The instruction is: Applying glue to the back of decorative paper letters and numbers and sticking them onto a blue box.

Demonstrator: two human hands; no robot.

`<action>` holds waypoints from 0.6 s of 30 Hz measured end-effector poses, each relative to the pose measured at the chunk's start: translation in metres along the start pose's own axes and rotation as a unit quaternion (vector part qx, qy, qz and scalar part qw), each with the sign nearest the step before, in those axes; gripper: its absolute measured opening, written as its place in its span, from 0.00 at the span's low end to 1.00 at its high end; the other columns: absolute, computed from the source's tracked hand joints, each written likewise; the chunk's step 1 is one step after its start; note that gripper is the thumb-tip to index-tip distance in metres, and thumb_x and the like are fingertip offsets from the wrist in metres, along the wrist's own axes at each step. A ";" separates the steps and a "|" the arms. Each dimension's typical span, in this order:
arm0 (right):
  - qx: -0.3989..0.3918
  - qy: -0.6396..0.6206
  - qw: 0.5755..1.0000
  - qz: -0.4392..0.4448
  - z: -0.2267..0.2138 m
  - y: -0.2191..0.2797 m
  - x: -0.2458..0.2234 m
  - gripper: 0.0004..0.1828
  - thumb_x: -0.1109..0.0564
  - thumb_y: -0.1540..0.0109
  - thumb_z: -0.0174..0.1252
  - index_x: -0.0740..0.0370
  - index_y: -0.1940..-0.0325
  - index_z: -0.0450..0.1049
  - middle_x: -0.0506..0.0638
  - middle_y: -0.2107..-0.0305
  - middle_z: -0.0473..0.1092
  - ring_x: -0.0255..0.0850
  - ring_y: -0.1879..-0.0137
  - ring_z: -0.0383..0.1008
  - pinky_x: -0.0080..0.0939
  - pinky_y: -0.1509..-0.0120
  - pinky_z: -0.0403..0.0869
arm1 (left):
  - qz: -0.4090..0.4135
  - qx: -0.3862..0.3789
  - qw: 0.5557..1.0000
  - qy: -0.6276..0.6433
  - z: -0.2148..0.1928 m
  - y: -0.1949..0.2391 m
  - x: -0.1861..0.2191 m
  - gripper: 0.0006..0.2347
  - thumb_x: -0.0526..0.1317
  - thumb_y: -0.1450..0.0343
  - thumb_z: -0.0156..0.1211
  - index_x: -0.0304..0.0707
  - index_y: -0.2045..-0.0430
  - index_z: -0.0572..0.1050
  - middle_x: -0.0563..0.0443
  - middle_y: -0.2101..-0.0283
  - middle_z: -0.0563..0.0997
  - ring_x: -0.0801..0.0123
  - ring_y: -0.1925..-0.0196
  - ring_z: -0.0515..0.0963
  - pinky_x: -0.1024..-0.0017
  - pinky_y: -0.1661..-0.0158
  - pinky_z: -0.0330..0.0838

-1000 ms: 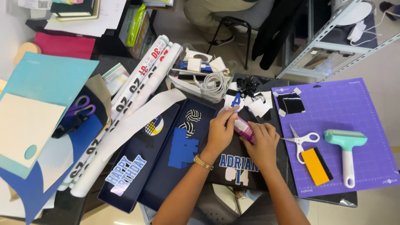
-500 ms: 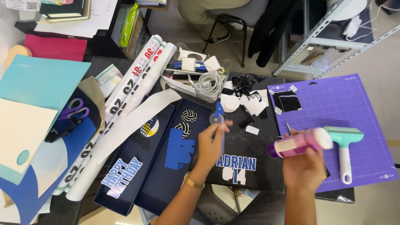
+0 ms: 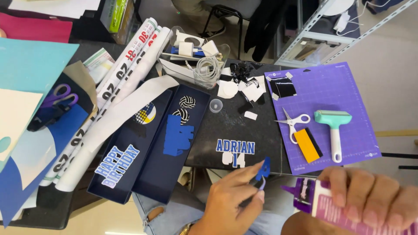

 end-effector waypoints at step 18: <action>-0.156 -0.174 0.967 -0.100 0.050 -0.004 -0.016 0.19 0.67 0.30 0.61 0.55 0.71 0.63 0.40 0.81 0.62 0.26 0.78 0.69 0.28 0.62 0.81 | 0.137 0.028 0.986 -0.094 0.005 0.031 0.054 0.09 0.31 0.31 0.58 0.30 0.86 0.74 0.37 0.46 0.83 0.52 0.43 0.85 0.65 0.57 0.82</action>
Point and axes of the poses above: each hand's wrist, its own y-axis away from the middle knuckle, its own z-axis out of the palm, x = y × z, the point moved 3 cm from there along -y, towards the middle knuckle
